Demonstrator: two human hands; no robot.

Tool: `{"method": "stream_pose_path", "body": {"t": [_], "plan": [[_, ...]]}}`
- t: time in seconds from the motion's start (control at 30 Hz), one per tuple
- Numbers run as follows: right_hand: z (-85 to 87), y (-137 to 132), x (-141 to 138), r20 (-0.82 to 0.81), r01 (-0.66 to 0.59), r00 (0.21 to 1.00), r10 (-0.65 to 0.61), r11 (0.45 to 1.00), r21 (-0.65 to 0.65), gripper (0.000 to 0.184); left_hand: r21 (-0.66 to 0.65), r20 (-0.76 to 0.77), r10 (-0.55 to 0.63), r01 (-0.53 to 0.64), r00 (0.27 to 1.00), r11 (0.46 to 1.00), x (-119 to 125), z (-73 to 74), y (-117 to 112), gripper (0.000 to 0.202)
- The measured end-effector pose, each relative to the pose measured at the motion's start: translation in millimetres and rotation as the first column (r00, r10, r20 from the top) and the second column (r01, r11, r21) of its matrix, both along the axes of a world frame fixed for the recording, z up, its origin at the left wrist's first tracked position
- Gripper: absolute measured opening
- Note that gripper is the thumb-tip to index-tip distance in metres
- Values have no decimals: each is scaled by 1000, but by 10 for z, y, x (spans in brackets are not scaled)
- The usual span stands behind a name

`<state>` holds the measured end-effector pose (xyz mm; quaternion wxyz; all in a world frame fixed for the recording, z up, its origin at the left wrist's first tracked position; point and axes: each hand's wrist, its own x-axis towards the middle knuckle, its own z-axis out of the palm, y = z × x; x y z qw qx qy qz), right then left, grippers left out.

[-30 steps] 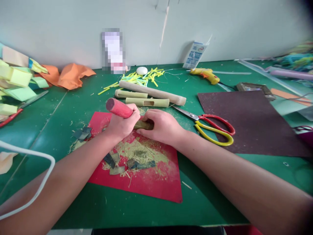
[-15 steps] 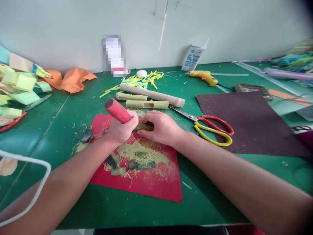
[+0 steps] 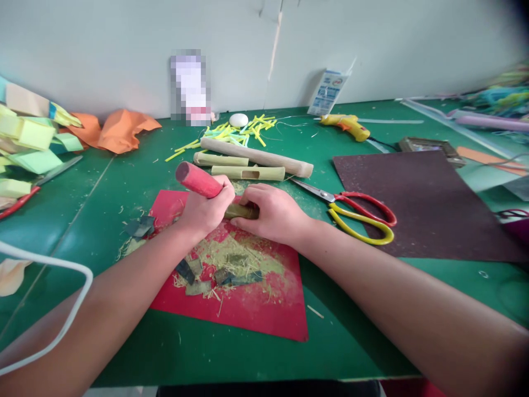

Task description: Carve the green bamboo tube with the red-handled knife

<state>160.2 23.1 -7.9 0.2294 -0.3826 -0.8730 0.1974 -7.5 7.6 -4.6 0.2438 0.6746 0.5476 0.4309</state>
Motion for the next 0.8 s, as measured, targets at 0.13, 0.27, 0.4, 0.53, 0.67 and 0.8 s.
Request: {"method": "stream_pose_path", "body": {"t": [0.13, 0.27, 0.4, 0.53, 0.67, 0.8], "plan": [[15, 4, 4, 8, 8, 1000, -8, 1000, -15, 22, -38, -33, -3, 2, 999, 999, 22, 42, 12, 22], [13, 16, 8, -41, 12, 999, -17, 993, -120, 25, -80, -77, -60, 54, 995, 995, 2, 64, 12, 21], [-4, 29, 7, -70, 28, 997, -41, 983, -179, 23, -88, 92, -159, 167, 983, 982, -44, 29, -15, 24], [1, 21, 4, -59, 26, 998, -34, 991, -130, 22, -24, 183, -109, 116, 977, 993, -31, -6, -29, 23], [27, -5, 9, -44, 39, 998, -45, 993, -113, 22, -2, 91, -40, 40, 995, 999, 15, 2, -15, 23], [31, -10, 18, -44, 22, 999, -27, 994, -110, 22, -27, 31, -18, 19, 999, 999, 29, 18, -14, 24]]}}
